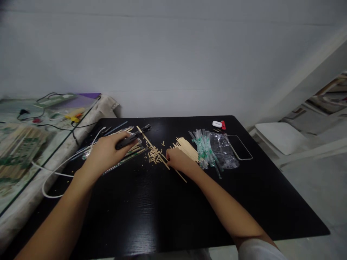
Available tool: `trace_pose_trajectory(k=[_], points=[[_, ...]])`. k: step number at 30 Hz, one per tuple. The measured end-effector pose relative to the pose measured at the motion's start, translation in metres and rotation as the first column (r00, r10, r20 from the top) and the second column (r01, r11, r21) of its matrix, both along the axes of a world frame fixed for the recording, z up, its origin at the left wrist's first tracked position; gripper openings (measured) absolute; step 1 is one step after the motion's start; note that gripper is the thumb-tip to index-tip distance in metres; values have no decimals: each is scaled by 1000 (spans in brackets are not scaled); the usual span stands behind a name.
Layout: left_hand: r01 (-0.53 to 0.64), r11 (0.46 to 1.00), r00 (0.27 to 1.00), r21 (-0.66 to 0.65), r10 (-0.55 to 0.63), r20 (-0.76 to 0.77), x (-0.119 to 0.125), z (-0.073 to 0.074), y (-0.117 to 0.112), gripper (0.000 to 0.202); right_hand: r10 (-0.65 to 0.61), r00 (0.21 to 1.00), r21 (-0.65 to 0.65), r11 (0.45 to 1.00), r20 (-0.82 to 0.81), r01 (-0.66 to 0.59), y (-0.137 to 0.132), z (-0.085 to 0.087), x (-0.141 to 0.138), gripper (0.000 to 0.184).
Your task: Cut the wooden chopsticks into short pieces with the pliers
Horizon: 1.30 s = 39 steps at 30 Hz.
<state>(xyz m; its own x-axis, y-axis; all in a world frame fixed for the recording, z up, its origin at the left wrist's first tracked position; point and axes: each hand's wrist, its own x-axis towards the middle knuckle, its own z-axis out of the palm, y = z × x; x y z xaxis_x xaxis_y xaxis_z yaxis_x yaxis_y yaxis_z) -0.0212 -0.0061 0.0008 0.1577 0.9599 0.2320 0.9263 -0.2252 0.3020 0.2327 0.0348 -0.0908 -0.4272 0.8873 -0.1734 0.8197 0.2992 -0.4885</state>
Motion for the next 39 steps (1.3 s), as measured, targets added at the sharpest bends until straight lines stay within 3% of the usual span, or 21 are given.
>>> trace_pose_trajectory(k=[3, 6, 9, 12, 16, 24, 33, 36, 39], points=[[52, 998, 998, -31, -51, 23, 0, -5, 2, 36, -13, 999, 20, 1000, 33, 12, -1, -5, 0, 20], [101, 994, 993, -45, -99, 61, 2, -10, 4, 37, -22, 999, 53, 998, 44, 20, 0, 0, 0, 19], [134, 989, 989, -65, -129, 79, 6, -15, 4, 39, -27, 990, 113, 993, -138, 43, -3, 17, 0, 16], [148, 986, 985, -82, -139, 106, 11, -17, 4, 43, -8, 867, 60, 997, -498, 44, -10, 36, -1, 31], [160, 980, 979, -115, -143, 144, 16, -21, 3, 47, -48, 637, -110, 992, -770, -57, -23, 50, -7, 23], [189, 974, 973, -127, -168, 159, 23, -25, 0, 47, -108, 585, -87, 994, -804, 64, -34, 49, -19, 27], [180, 979, 974, -94, -165, 155, 23, -29, 1, 47, -96, 601, -14, 990, -793, 140, -34, 42, -20, 30], [215, 974, 963, -77, -199, 181, 22, -30, 1, 46, -79, 595, -23, 995, -800, 101, -35, 45, -17, 35], [245, 968, 951, -61, -228, 207, 20, -30, 0, 45, -96, 537, -95, 995, -838, 30, -36, 48, -15, 37]])
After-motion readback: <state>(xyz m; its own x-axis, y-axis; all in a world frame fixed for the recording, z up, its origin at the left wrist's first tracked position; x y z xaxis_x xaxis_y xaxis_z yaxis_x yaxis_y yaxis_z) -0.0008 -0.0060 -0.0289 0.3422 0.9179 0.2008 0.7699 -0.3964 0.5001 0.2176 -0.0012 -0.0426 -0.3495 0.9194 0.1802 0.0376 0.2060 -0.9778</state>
